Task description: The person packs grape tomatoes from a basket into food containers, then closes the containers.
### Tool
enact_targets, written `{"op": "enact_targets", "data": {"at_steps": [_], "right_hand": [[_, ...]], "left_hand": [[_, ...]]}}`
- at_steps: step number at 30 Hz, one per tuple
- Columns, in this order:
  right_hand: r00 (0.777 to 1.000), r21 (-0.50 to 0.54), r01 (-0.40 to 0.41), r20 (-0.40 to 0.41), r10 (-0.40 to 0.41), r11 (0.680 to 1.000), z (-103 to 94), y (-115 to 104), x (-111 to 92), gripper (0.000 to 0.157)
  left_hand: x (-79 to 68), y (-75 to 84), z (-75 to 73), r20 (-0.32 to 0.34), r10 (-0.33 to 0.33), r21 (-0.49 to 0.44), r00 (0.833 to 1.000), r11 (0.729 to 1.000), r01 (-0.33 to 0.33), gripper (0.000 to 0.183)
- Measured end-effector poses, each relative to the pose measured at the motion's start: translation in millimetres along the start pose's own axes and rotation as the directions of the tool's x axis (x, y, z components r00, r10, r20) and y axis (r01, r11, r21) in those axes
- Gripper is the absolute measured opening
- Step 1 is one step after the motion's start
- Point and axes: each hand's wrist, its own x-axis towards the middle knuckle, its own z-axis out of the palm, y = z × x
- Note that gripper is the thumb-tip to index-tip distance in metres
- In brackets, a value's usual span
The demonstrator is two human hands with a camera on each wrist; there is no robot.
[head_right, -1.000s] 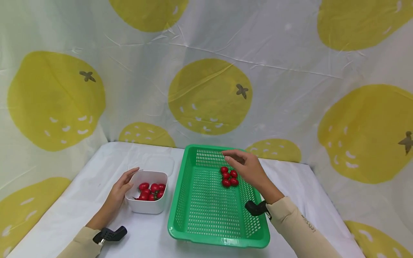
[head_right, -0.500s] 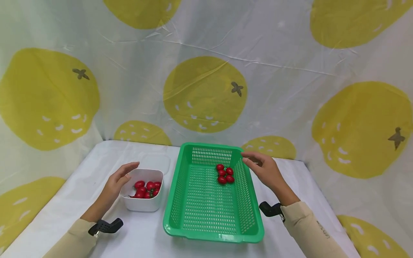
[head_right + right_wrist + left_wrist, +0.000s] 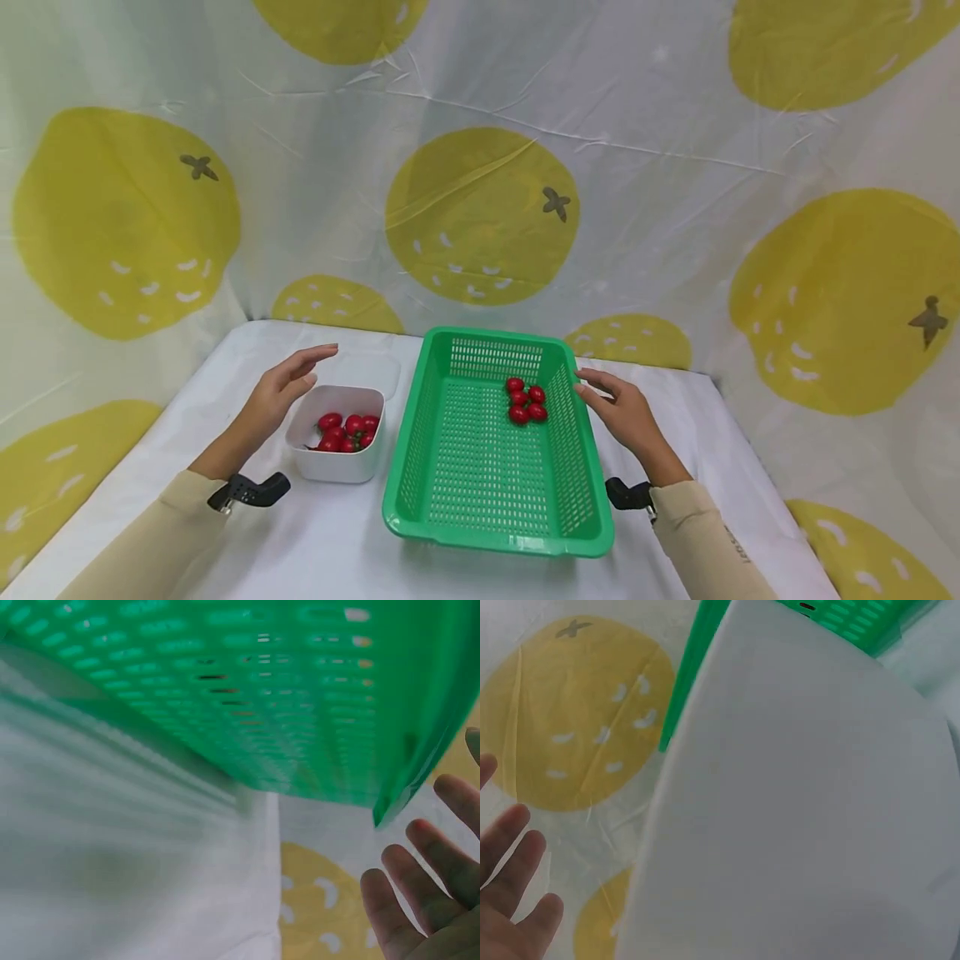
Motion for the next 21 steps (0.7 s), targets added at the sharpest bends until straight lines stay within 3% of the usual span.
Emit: {"op": "enact_targets", "data": {"at_steps": [9,15,21], "right_hand": [[0.998,0.148,-0.054,-0.004,0.056,0.987,14.2,23,3,0.055],[0.998,0.169,-0.044,-0.042,0.052,0.985,20.5,31,5,0.053],[0.996,0.205,-0.046,-0.062,0.06,0.978,28.1,36,10,0.052]], "left_hand": [[31.2,22.5,11.5,0.103,0.047,-0.011,0.994,0.999,-0.046,0.037],[58.3,31.8,29.0,0.176,0.074,-0.005,0.982,0.997,-0.074,0.037],[81.5,33.8,49.3,0.263,0.057,0.007,0.963,0.998,-0.06,0.038]]}}
